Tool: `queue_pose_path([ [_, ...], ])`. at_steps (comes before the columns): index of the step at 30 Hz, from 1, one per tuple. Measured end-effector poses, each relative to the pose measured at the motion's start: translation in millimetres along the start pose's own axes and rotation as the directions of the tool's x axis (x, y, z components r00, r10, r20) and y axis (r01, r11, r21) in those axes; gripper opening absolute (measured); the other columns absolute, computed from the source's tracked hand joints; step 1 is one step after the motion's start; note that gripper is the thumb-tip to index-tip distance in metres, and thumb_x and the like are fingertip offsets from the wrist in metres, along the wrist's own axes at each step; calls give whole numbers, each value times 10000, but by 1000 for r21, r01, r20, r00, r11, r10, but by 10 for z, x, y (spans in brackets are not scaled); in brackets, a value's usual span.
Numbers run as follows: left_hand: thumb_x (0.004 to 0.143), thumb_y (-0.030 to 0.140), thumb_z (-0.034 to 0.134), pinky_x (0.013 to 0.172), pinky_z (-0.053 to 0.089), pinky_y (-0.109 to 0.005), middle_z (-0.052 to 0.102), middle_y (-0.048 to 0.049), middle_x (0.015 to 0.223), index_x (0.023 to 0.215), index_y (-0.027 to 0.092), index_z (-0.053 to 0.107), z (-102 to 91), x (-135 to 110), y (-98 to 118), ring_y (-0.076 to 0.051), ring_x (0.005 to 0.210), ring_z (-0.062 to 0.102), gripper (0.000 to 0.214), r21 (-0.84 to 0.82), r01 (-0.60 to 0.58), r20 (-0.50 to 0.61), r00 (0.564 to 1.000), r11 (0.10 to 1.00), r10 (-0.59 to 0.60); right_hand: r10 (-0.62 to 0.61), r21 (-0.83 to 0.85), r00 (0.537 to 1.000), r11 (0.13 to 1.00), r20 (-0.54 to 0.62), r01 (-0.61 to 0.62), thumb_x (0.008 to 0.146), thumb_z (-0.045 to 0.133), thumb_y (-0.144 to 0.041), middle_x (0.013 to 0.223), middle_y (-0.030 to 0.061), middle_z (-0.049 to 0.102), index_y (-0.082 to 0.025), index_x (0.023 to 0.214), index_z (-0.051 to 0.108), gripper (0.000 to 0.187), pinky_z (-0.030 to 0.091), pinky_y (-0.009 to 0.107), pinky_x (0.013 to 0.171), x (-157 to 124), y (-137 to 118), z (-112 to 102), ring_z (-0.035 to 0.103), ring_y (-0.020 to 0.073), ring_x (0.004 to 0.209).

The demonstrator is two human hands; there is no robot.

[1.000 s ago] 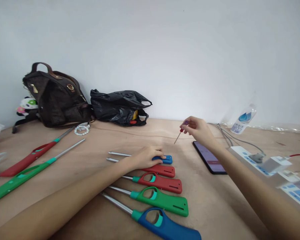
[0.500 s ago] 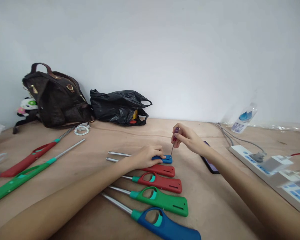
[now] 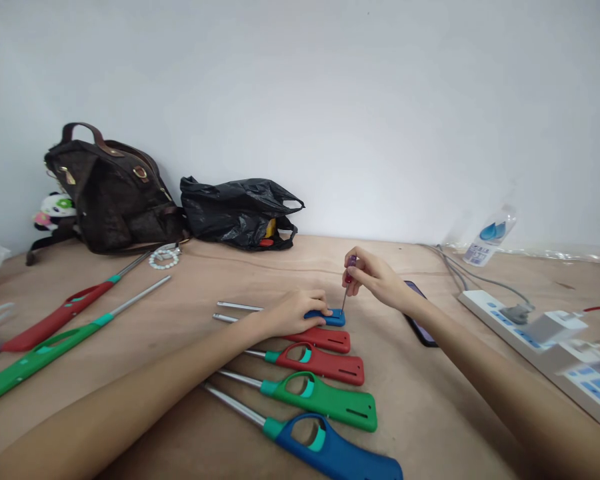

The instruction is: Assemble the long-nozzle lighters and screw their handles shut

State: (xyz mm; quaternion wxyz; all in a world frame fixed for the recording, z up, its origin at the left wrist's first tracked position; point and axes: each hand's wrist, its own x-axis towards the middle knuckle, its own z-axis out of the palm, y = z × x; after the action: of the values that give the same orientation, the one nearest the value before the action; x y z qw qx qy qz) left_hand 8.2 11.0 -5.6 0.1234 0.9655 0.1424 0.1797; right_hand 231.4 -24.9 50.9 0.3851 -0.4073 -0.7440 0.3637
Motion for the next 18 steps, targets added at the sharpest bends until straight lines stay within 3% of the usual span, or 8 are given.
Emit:
queue_pose_path([
  [18, 912, 172, 542, 811, 455, -246, 616, -48, 987, 1010, 181, 673, 9, -10, -8, -173, 888, 616, 164, -3, -2, 4, 1000, 1000, 2, -10, 15, 1000, 1000, 1, 10, 901, 454, -258, 726, -3, 637, -212, 908, 413, 63, 530, 293, 560, 13, 28, -9, 648, 143, 571],
])
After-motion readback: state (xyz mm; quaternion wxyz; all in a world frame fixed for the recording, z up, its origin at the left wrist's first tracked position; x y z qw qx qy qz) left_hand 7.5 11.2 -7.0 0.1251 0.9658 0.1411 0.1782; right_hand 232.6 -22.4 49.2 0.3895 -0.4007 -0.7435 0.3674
